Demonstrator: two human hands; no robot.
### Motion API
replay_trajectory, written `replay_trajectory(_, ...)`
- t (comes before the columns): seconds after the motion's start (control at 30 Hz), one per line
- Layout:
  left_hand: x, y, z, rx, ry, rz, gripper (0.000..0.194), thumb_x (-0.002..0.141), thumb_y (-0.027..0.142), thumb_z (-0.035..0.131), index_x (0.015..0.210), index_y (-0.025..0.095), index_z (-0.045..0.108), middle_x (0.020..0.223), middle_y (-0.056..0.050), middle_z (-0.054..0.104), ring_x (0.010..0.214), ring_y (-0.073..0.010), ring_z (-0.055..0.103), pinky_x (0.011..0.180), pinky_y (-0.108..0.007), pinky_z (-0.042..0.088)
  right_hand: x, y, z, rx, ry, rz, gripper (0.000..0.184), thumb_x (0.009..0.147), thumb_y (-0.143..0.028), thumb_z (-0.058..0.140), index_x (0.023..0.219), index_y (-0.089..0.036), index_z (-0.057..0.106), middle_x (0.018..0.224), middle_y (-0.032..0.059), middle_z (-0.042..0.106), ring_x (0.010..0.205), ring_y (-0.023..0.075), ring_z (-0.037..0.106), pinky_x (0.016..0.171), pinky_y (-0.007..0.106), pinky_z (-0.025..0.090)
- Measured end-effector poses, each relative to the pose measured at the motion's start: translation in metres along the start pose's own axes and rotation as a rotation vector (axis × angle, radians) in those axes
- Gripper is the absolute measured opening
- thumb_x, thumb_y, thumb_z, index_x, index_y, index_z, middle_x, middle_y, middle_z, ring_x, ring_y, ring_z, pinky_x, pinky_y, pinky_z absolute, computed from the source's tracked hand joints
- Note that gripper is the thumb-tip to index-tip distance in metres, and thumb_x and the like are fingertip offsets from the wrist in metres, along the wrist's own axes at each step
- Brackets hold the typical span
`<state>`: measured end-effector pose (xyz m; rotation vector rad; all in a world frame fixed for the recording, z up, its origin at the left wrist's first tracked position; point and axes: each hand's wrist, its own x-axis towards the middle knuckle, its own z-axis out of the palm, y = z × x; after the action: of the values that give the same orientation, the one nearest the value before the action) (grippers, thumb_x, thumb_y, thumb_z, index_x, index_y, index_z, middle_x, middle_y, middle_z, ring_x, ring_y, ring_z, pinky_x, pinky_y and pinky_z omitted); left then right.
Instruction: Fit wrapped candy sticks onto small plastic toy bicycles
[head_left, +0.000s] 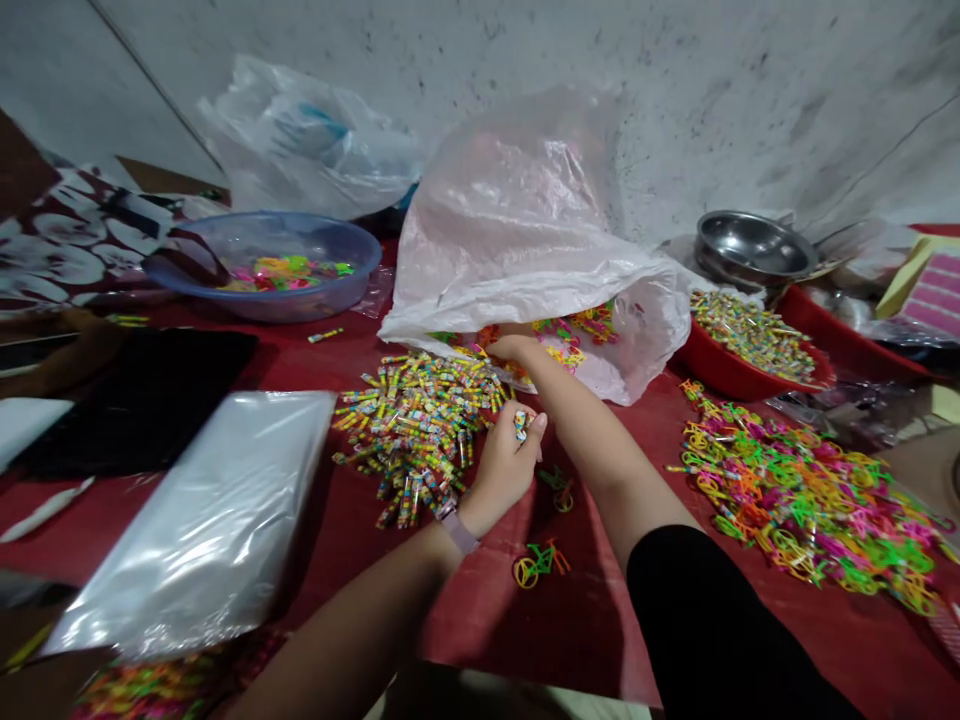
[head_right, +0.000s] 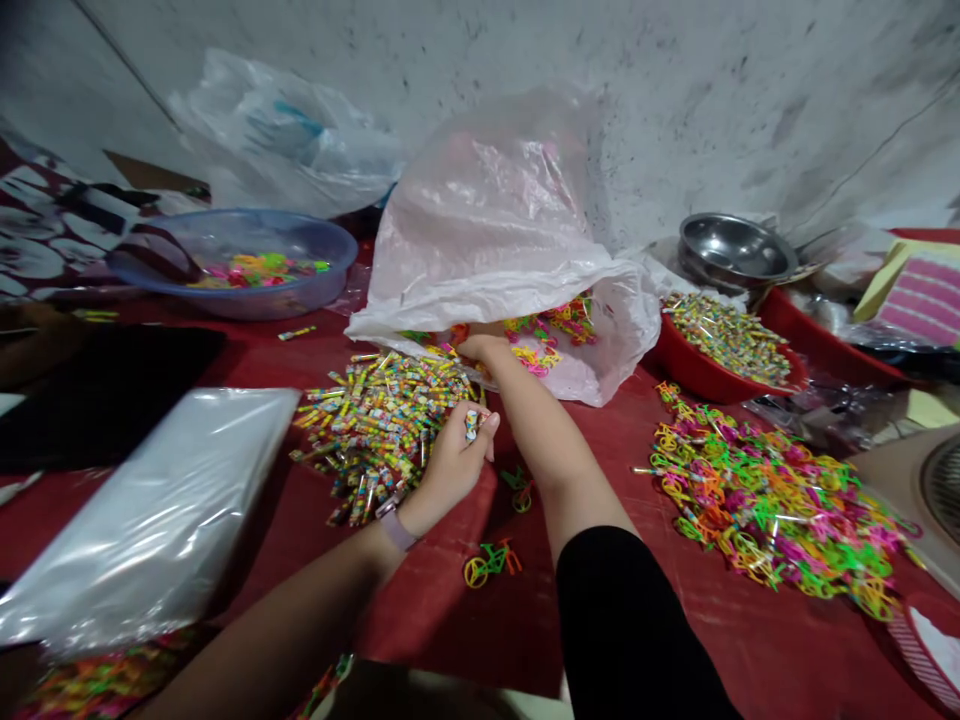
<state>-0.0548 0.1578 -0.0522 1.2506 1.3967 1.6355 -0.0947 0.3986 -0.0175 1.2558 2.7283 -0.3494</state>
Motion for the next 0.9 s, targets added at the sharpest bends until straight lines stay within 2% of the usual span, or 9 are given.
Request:
replay_trajectory(0.1, -0.002, 0.003, 0.0, 0.015, -0.025, 0.007, 0.021, 0.104, 0.044, 0.049, 0.1, 0.023, 0.051, 0.069, 0.005, 0.054, 0.064, -0.0151, 0.056, 0.07, -0.029, 0.044, -0.003, 0.014, -0.007, -0.049, 0.021, 0.089, 0.04, 0.086, -0.039, 0.068, 0.109, -0.007, 0.078, 0.112, 0.0213, 0.077, 0.099, 0.0309, 0.072, 0.085, 0.032, 0.052)
replay_trajectory(0.2, -0.004, 0.004, 0.001, 0.03, -0.041, 0.015, 0.02, 0.104, 0.043, 0.05, 0.099, 0.023, 0.051, 0.079, 0.001, 0.06, 0.071, -0.0162, 0.059, 0.072, -0.029, 0.044, -0.024, 0.035, -0.013, -0.074, 0.07, 0.145, 0.041, 0.082, -0.03, 0.071, 0.115, -0.005, 0.075, 0.112, 0.0239, 0.076, 0.101, 0.0297, 0.072, 0.084, 0.03, 0.051)
replay_trajectory(0.4, -0.006, 0.002, 0.003, 0.044, -0.037, 0.034, 0.018, 0.103, 0.041, 0.05, 0.099, 0.024, 0.049, 0.076, 0.002, 0.058, 0.07, -0.0176, 0.058, 0.071, -0.029, 0.042, -0.109, 0.081, -0.004, -0.018, 0.127, 0.148, 0.026, 0.088, -0.029, 0.067, 0.106, -0.01, 0.074, 0.098, 0.0153, 0.078, 0.084, 0.0214, 0.069, 0.073, 0.026, 0.047)
replay_trajectory(0.53, -0.007, -0.003, 0.004, 0.102, -0.008, 0.03, 0.011, 0.102, 0.032, 0.051, 0.098, 0.023, 0.047, 0.082, -0.001, 0.061, 0.076, -0.0195, 0.06, 0.073, -0.031, 0.044, -0.171, 0.101, 0.016, 0.119, 0.153, 0.067, 0.03, 0.091, -0.036, 0.066, 0.111, -0.015, 0.071, 0.101, 0.0086, 0.077, 0.085, 0.0181, 0.067, 0.077, 0.025, 0.048)
replay_trajectory(0.6, -0.006, -0.007, 0.005, 0.14, -0.005, 0.032, 0.008, 0.102, 0.03, 0.052, 0.098, 0.023, 0.048, 0.083, -0.002, 0.062, 0.077, -0.0198, 0.061, 0.073, -0.031, 0.044, -0.199, 0.109, 0.029, 0.29, 0.276, -0.01, 0.036, 0.092, -0.043, 0.066, 0.115, -0.016, 0.069, 0.111, 0.01, 0.075, 0.097, 0.0203, 0.067, 0.086, 0.028, 0.049)
replay_trajectory(0.67, -0.006, -0.011, 0.006, 0.182, -0.032, 0.038, 0.009, 0.101, 0.03, 0.053, 0.098, 0.022, 0.051, 0.082, -0.002, 0.062, 0.076, -0.0195, 0.06, 0.07, -0.03, 0.042, -0.223, 0.115, 0.043, 0.47, 0.46, -0.059, 0.039, 0.091, -0.047, 0.067, 0.115, -0.016, 0.068, 0.118, 0.0117, 0.072, 0.106, 0.0228, 0.065, 0.092, 0.032, 0.049)
replay_trajectory(0.73, -0.006, -0.016, 0.008, 0.203, -0.107, 0.053, 0.012, 0.101, 0.032, 0.053, 0.095, 0.021, 0.055, 0.081, -0.002, 0.063, 0.074, -0.0188, 0.06, 0.068, -0.028, 0.041, -0.245, 0.119, 0.057, 0.597, 0.59, -0.065, 0.034, 0.091, -0.048, 0.067, 0.108, -0.018, 0.067, 0.112, 0.0101, 0.071, 0.102, 0.0226, 0.065, 0.09, 0.033, 0.05)
replay_trajectory(0.83, -0.007, -0.024, 0.01, 0.19, -0.249, 0.068, 0.021, 0.102, 0.038, 0.051, 0.093, 0.021, 0.059, 0.079, -0.001, 0.064, 0.071, -0.0172, 0.06, 0.068, -0.027, 0.042, -0.271, 0.121, 0.077, 0.701, 0.664, -0.042, 0.026, 0.091, -0.046, 0.068, 0.094, -0.02, 0.065, 0.097, 0.0066, 0.068, 0.088, 0.0204, 0.064, 0.082, 0.032, 0.051)
replay_trajectory(0.9, -0.008, -0.029, 0.012, 0.182, -0.305, 0.057, 0.023, 0.102, 0.04, 0.051, 0.093, 0.02, 0.06, 0.076, 0.0, 0.064, 0.069, -0.0166, 0.06, 0.068, -0.027, 0.043, -0.283, 0.121, 0.086, 0.785, 0.72, -0.001, 0.024, 0.091, -0.045, 0.069, 0.091, -0.021, 0.063, 0.095, 0.0057, 0.067, 0.087, 0.02, 0.063, 0.081, 0.032, 0.051)
